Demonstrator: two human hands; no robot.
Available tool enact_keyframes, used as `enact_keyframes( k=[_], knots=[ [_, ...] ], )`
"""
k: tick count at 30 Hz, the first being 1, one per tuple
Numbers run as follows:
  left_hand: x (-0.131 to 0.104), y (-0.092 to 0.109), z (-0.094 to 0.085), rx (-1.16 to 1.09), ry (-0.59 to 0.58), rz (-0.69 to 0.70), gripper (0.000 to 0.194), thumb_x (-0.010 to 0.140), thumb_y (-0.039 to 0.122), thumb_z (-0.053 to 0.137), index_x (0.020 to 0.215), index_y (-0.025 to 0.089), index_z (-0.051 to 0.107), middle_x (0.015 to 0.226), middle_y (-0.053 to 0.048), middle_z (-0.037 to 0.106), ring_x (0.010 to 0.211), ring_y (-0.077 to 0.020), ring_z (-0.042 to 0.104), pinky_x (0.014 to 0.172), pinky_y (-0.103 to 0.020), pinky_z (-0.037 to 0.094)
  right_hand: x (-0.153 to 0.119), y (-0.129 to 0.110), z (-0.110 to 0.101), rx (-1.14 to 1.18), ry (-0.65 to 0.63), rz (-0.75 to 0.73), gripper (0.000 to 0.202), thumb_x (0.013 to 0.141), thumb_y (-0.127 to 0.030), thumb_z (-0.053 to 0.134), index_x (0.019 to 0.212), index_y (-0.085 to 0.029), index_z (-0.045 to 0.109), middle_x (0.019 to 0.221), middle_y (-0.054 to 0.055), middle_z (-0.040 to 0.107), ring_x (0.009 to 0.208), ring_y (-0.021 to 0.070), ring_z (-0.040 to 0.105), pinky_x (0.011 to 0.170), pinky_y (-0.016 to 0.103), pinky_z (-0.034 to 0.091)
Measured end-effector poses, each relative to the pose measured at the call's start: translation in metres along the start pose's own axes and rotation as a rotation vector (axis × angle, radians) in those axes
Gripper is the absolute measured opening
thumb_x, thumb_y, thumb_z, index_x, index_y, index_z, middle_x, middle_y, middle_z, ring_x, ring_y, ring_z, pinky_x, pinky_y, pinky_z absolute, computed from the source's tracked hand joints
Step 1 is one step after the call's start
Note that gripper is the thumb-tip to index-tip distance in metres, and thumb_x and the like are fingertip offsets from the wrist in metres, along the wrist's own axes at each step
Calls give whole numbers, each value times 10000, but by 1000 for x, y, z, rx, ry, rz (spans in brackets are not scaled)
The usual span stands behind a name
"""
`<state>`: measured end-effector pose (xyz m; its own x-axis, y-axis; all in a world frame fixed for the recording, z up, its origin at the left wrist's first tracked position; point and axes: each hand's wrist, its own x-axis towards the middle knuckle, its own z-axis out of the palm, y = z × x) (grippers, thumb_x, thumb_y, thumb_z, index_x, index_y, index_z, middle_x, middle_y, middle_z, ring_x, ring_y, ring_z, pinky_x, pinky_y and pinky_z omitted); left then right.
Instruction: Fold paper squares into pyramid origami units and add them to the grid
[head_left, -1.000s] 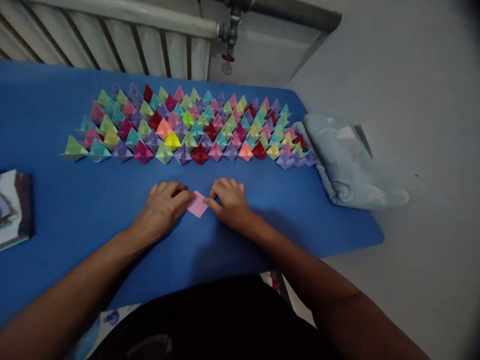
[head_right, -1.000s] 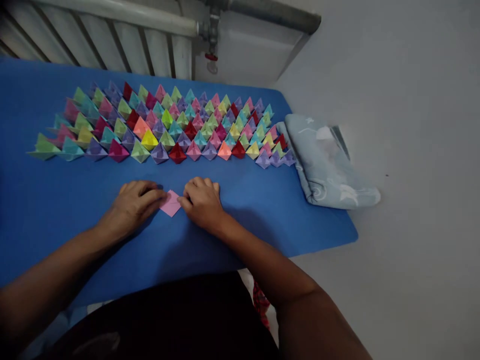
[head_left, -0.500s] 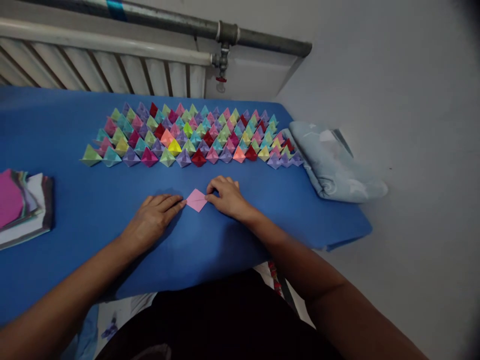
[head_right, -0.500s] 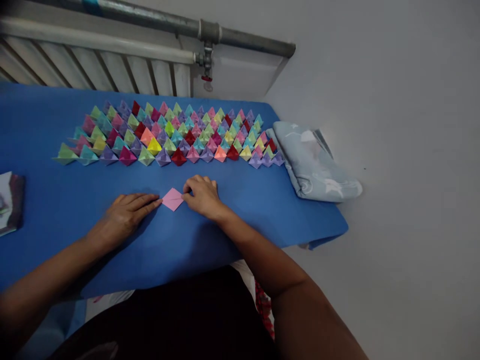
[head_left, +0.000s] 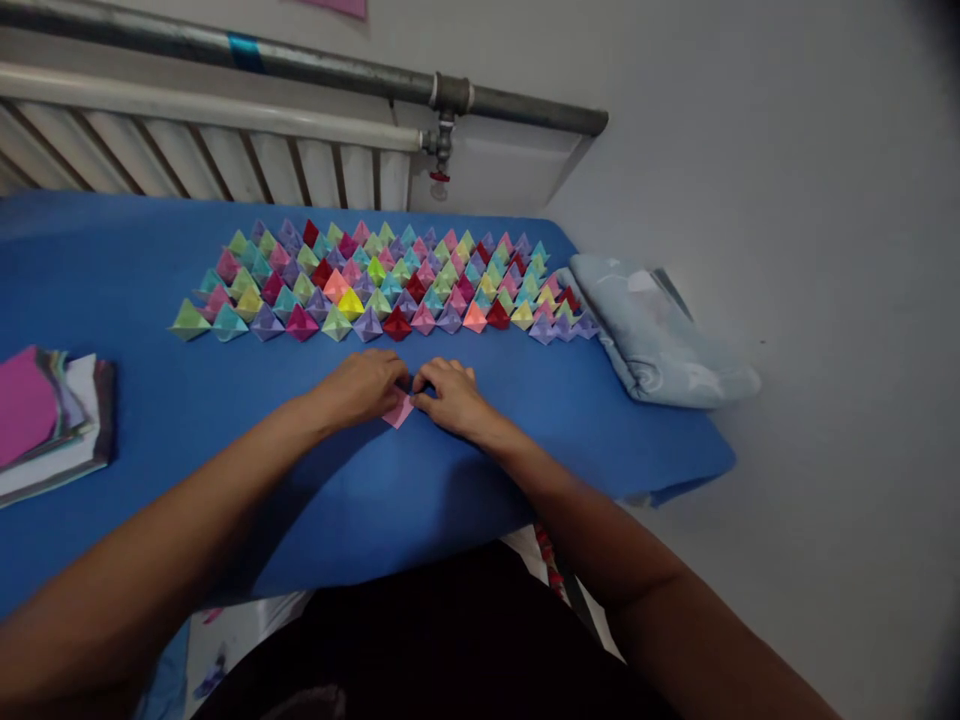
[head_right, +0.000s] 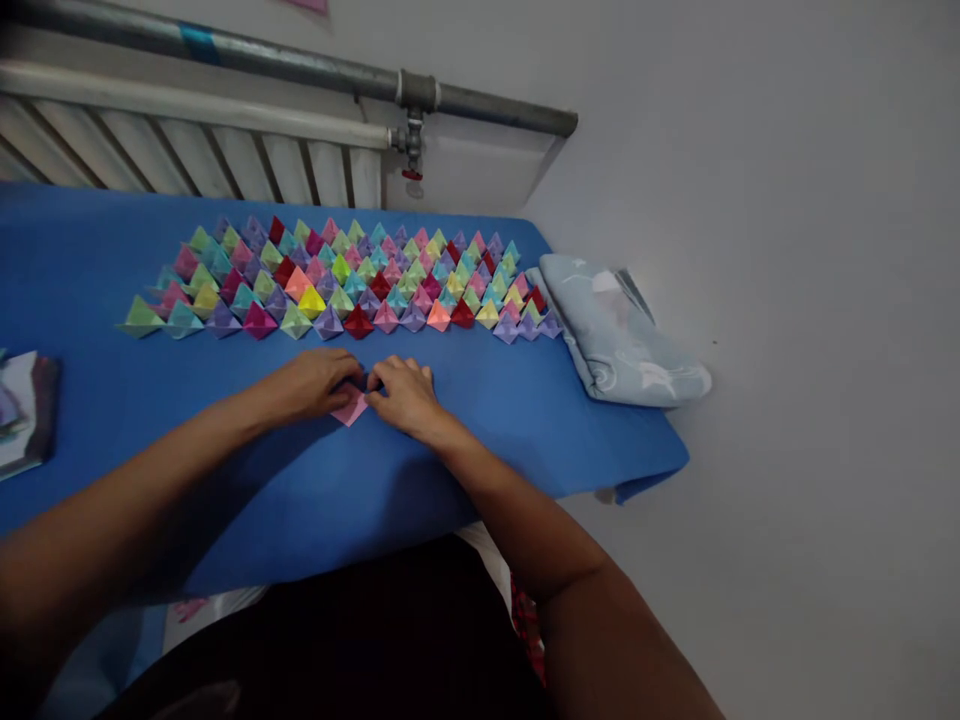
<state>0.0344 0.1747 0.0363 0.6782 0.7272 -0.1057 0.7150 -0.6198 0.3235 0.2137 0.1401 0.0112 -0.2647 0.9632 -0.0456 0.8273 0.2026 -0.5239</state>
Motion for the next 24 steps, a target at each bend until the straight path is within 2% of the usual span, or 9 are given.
enact_keyframes(
  k=[3, 7, 11, 14, 16, 19, 21, 24],
  knots=[
    [19, -4, -9, -46, -124, -41, 208, 732, 174, 618, 917, 189, 711, 888, -38, 701, 845, -204, 635, 718, -269, 429, -2, 3, 1, 45, 41, -6, 67, 843, -230, 673, 904, -207, 659, 1008, 20, 659, 998, 208, 535, 879, 368, 323],
    [28, -5, -18, -109, -243, -129, 247, 644, 245, 681, 886, 216, 718, 754, 4, 689, 673, -178, 598, 597, -251, 369, 0, 12, 6, 180, 136, -30, 136, 824, -271, 699, 939, -209, 658, 1004, 14, 655, 989, 192, 556, 904, 369, 356],
    [23, -8, -22, -167, -321, -215, 126, 554, 205, 676, 680, 217, 681, 592, 32, 624, 587, -162, 541, 579, -258, 335, 6, 20, 12, 436, 237, -12, 154, 789, -291, 695, 901, -199, 645, 970, 8, 633, 906, 152, 572, 866, 319, 426],
    [10, -15, -22, -264, -340, -254, 66, 572, 262, 677, 608, 218, 643, 553, 43, 591, 564, -149, 521, 564, -255, 334, 5, 21, 12, 595, 294, 15, 165, 770, -335, 682, 864, -208, 632, 952, 4, 632, 894, 151, 577, 832, 306, 449],
    [-1, -20, -20, -500, -249, -305, 138, 587, 329, 700, 624, 217, 628, 577, 41, 593, 585, -150, 534, 575, -257, 366, 3, 17, 9, 711, 306, 44, 198, 780, -396, 664, 854, -217, 623, 898, -4, 632, 854, 150, 574, 788, 297, 454],
    [-14, -20, -12, -975, 48, -426, 286, 551, 405, 784, 649, 210, 599, 632, 28, 621, 623, -152, 574, 624, -277, 444, 0, 8, 7, 890, 253, 73, 280, 778, -491, 655, 844, -222, 619, 792, -23, 609, 753, 135, 545, 712, 277, 442],
    [-18, -16, -3, -1173, 242, -452, 342, 519, 407, 832, 653, 199, 595, 646, 26, 625, 626, -140, 578, 653, -290, 473, -1, 1, 9, 971, 200, 74, 309, 731, -490, 701, 860, -218, 627, 759, -37, 590, 707, 122, 521, 681, 265, 426],
    [-18, -8, 10, -1362, 384, -430, 367, 502, 396, 877, 655, 188, 616, 649, 23, 632, 624, -131, 584, 669, -299, 484, -1, -6, 15, 1037, 154, 59, 326, 701, -481, 730, 862, -214, 638, 732, -47, 571, 667, 108, 492, 648, 251, 404]
  ],
)
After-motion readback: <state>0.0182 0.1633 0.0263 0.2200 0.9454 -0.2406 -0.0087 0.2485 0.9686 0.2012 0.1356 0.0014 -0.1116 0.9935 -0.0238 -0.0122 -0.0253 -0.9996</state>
